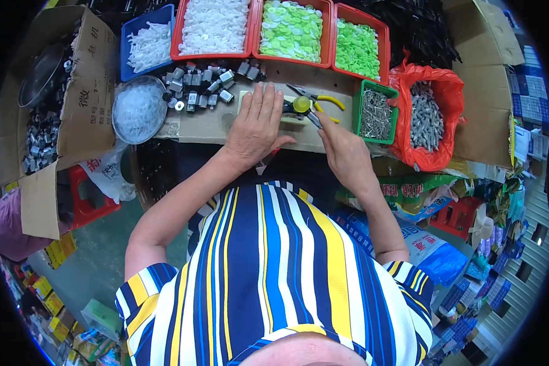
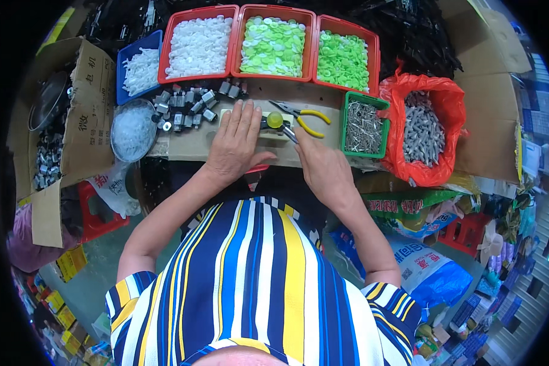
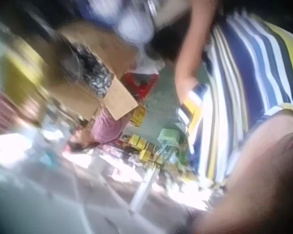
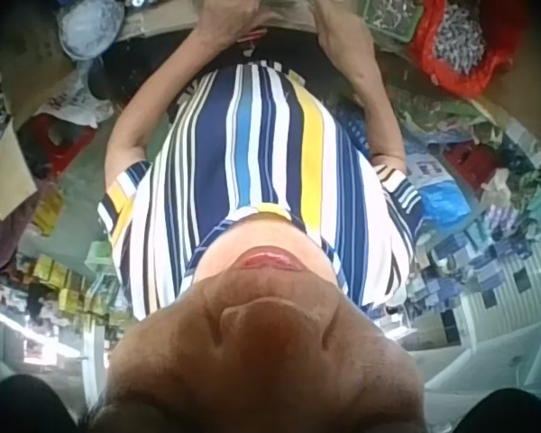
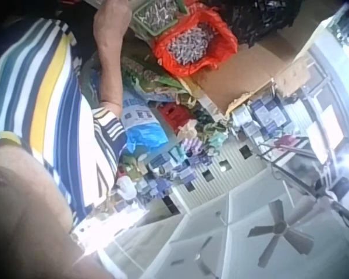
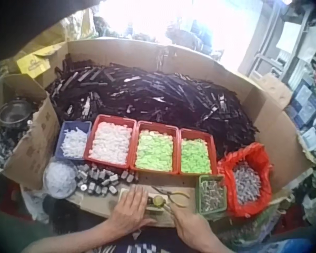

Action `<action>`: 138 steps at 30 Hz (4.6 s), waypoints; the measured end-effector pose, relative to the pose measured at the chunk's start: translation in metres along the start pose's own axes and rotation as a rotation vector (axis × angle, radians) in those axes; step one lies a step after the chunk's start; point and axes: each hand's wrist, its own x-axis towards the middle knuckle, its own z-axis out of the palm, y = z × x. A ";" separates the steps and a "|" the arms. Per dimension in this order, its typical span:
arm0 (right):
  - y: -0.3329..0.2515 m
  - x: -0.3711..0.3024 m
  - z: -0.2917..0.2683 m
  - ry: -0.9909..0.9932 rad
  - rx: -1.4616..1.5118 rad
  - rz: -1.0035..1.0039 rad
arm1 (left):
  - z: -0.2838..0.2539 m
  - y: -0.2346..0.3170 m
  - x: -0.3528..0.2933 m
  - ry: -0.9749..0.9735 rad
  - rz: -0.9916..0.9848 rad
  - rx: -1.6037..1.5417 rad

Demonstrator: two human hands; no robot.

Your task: Manually assembling small electronic motor components and housings at a factory workbench.

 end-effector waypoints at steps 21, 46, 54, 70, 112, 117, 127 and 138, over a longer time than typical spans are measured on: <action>-0.030 0.045 0.003 0.028 0.053 -0.174 | -0.008 0.017 -0.024 0.106 0.095 -0.212; -0.008 0.019 0.004 0.218 0.125 -0.044 | -0.019 -0.001 -0.016 0.127 0.019 -0.220; -0.007 0.005 0.000 0.346 0.178 -0.014 | -0.014 0.001 -0.006 0.122 0.050 -0.178; 0.038 -0.022 -0.004 0.222 0.163 0.156 | -0.014 0.000 0.003 0.118 0.062 -0.174; 0.054 0.044 0.034 0.154 -0.259 -0.114 | -0.075 -0.029 0.021 0.122 -0.246 -0.830; 0.040 0.047 0.024 0.105 -0.356 -0.044 | -0.055 -0.030 0.019 0.128 -0.247 -0.791; 0.021 0.039 -0.007 0.233 -0.001 -0.112 | -0.066 -0.023 0.011 0.015 -0.462 -1.188; -0.010 0.035 -0.002 0.127 0.169 -0.208 | -0.065 -0.021 0.007 -0.132 -0.477 -1.157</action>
